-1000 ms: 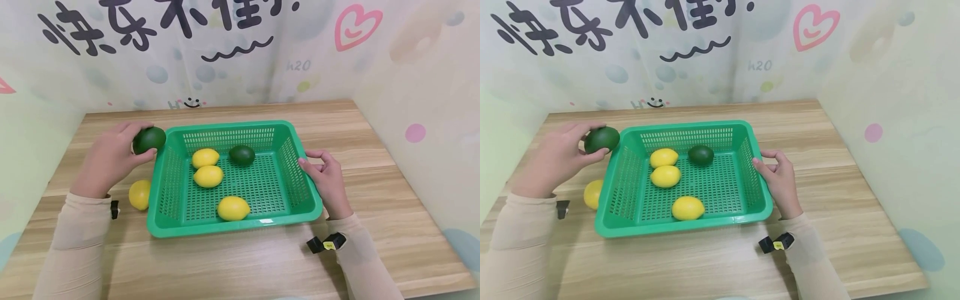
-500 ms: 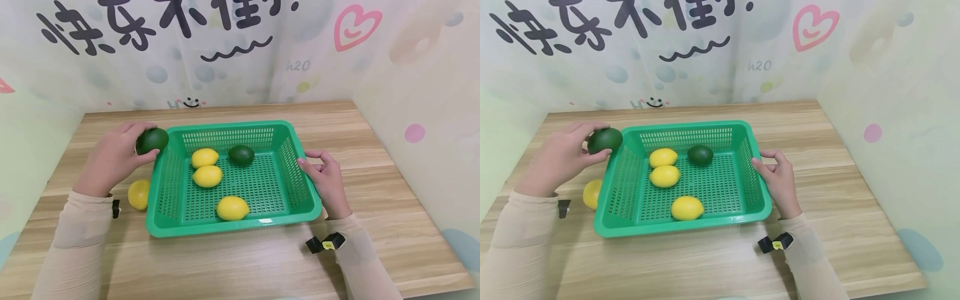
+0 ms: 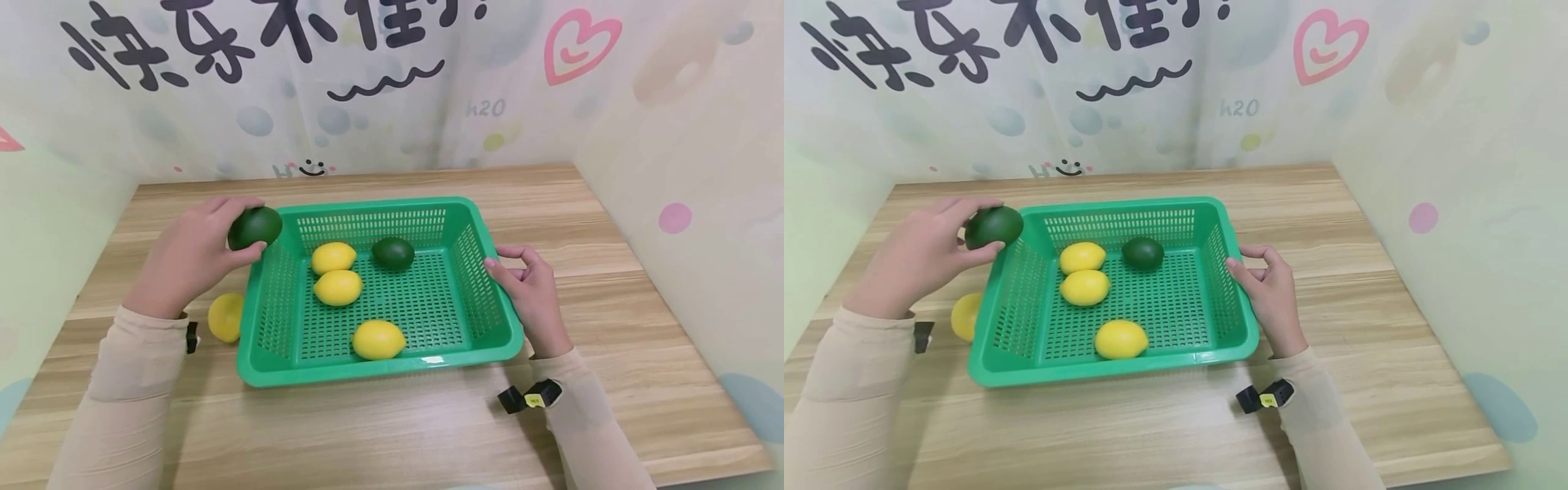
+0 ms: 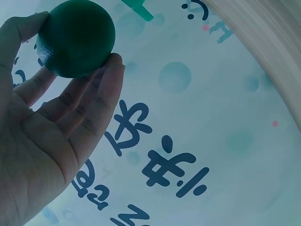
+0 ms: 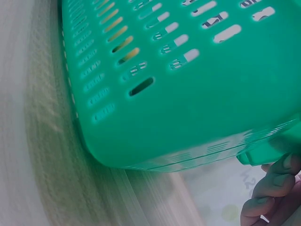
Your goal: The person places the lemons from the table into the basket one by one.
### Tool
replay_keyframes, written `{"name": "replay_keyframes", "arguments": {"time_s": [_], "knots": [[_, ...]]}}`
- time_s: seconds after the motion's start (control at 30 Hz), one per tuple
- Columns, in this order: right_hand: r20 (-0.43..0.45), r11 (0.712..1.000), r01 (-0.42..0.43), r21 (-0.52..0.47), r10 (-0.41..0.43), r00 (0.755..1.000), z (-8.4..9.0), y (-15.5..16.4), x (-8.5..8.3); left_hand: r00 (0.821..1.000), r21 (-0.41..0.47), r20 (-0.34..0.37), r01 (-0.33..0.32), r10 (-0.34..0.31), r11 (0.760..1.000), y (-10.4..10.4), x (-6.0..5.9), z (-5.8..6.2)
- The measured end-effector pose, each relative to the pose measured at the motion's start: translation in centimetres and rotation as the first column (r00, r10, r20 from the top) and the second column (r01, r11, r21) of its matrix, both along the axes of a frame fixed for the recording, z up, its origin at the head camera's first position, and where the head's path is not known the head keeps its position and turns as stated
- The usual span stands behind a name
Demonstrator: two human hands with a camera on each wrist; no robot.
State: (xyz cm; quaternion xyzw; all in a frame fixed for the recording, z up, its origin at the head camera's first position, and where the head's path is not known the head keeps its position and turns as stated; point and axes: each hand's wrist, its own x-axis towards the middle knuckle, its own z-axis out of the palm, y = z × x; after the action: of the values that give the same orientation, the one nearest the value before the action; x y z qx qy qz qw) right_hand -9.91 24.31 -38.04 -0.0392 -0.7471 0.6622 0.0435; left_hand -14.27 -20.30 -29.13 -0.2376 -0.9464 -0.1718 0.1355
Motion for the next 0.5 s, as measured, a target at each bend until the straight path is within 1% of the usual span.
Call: {"name": "replay_keyframes", "arguments": {"time_s": [0.2,0.5], "knots": [[-0.005,1.0,0.0,0.005,0.0,1.0,0.0,0.0,-0.1,1.0,-0.012,-0.011,0.008,-0.009,1.0,0.3,0.0,0.2],[-0.006,1.0,0.003,-0.003,-0.003,1.0,0.0,0.0,0.0,0.999,-0.019,-0.02,0.039,-0.039,0.999,1.1,-0.2,0.6]]}}
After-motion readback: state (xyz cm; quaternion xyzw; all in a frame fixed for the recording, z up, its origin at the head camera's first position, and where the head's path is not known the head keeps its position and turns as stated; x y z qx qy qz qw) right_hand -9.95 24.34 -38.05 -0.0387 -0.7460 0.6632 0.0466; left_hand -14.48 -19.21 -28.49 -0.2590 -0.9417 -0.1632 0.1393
